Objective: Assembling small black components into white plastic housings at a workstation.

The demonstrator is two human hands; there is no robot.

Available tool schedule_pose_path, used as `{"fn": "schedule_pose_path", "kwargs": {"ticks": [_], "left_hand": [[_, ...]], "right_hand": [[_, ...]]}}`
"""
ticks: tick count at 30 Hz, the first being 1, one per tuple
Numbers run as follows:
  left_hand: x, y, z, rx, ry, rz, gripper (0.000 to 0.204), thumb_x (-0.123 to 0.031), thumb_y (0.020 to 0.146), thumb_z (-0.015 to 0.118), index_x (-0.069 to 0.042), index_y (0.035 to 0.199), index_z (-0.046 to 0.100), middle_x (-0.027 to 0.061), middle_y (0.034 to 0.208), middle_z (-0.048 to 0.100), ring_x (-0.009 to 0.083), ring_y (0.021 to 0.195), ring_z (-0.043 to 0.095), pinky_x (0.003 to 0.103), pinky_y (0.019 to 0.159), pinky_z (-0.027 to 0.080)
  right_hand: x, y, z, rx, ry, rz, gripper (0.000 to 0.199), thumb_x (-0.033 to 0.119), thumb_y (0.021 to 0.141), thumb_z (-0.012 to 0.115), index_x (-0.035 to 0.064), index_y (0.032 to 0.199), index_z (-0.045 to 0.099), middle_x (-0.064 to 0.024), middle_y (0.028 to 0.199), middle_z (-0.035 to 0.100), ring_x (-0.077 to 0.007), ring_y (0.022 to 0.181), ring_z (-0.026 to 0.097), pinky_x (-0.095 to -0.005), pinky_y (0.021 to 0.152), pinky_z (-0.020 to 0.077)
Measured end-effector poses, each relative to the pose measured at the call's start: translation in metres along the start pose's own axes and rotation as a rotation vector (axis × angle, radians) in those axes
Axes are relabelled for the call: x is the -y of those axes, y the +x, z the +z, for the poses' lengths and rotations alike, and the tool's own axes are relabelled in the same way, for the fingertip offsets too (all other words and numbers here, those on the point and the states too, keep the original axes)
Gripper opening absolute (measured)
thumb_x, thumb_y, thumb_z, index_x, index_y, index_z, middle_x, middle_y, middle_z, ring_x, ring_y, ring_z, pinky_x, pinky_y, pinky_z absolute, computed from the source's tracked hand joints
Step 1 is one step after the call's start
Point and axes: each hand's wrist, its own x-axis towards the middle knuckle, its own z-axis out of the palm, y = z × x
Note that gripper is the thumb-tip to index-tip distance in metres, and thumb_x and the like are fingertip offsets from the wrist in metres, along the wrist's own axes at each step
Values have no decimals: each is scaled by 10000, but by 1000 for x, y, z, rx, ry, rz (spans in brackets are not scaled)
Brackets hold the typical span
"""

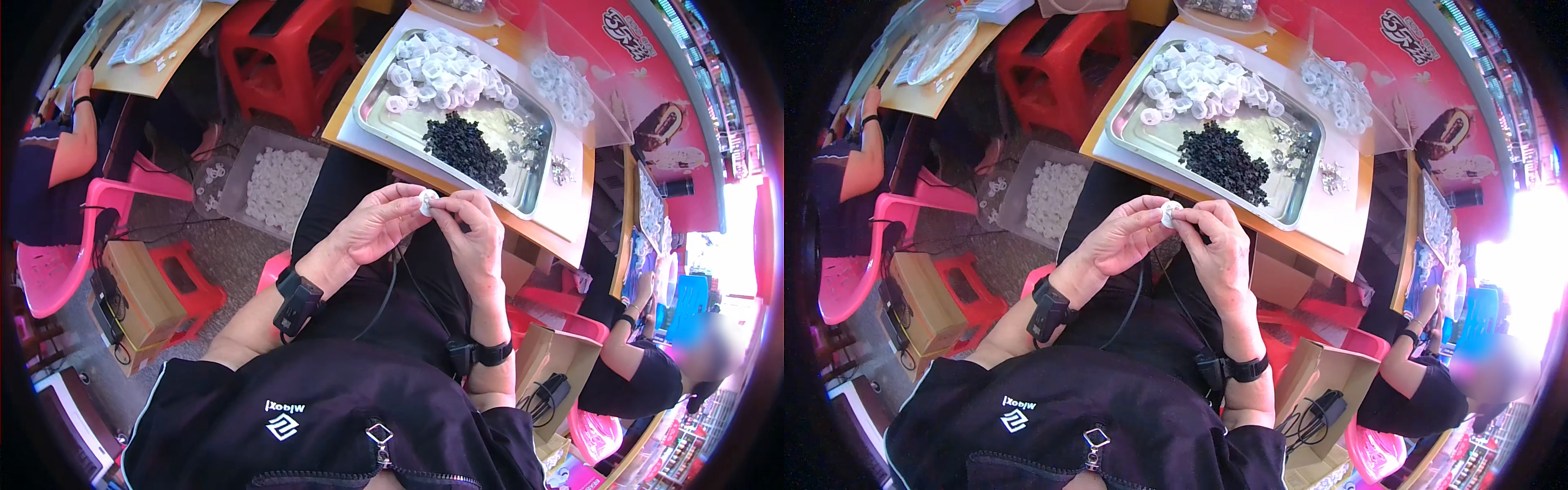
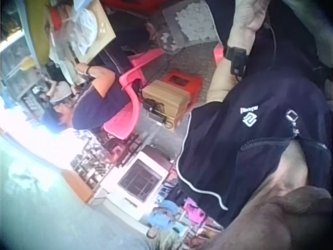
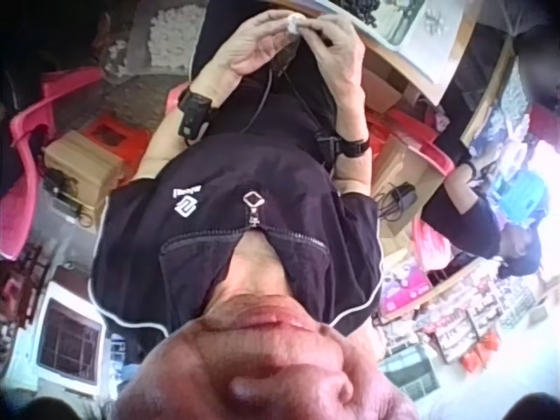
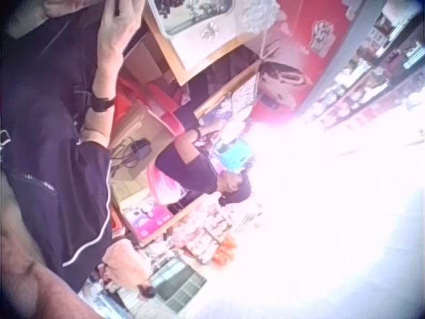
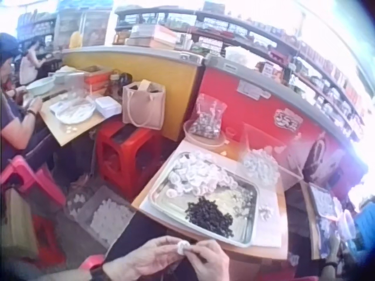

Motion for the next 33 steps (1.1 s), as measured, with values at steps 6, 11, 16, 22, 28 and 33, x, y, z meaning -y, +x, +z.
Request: {"fn": "schedule_pose_path", "kwargs": {"ticks": [6,11,16,22,28,33], "left_hand": [[3,2,-7,9,14,-1,189,-80,917,621,-6,1090,603,100,1067,644,175,1008,637,309,927,533],[4,0,-4,-61,44,-28,181,-79,916,613,0,1078,616,101,1073,655,173,986,653,300,881,553],[-2,-4,7,-49,201,14,164,-39,898,597,13,1052,620,110,1036,661,179,959,660,308,833,566],[0,-3,1,-120,260,53,118,-29,881,597,6,993,617,89,959,661,160,871,666,315,773,578],[1,-2,-1,-160,260,54,120,-42,858,635,19,958,613,103,933,652,162,840,663,300,744,580],[1,-2,-2,-180,293,49,114,-41,852,644,24,940,613,110,926,654,163,837,666,296,743,581]], "right_hand": [[0,-2,-3,40,-229,-183,130,65,791,712,42,918,695,-82,867,598,-241,791,601,-340,710,472],[2,-3,-4,26,-408,-392,162,69,733,745,57,882,681,-55,827,591,-222,780,592,-355,748,443],[0,-3,-2,-10,-451,-493,166,63,707,753,82,852,675,-31,799,589,-198,737,587,-343,737,422],[3,-4,4,52,-474,-518,190,87,724,738,92,900,666,-9,790,559,-183,722,556,-356,747,376],[2,-4,9,80,-510,-517,170,98,727,737,97,881,665,-8,788,557,-176,722,556,-360,748,368],[-2,-5,11,63,-480,-483,192,101,724,740,103,904,670,-5,803,566,-176,755,568,-357,757,372]]}}
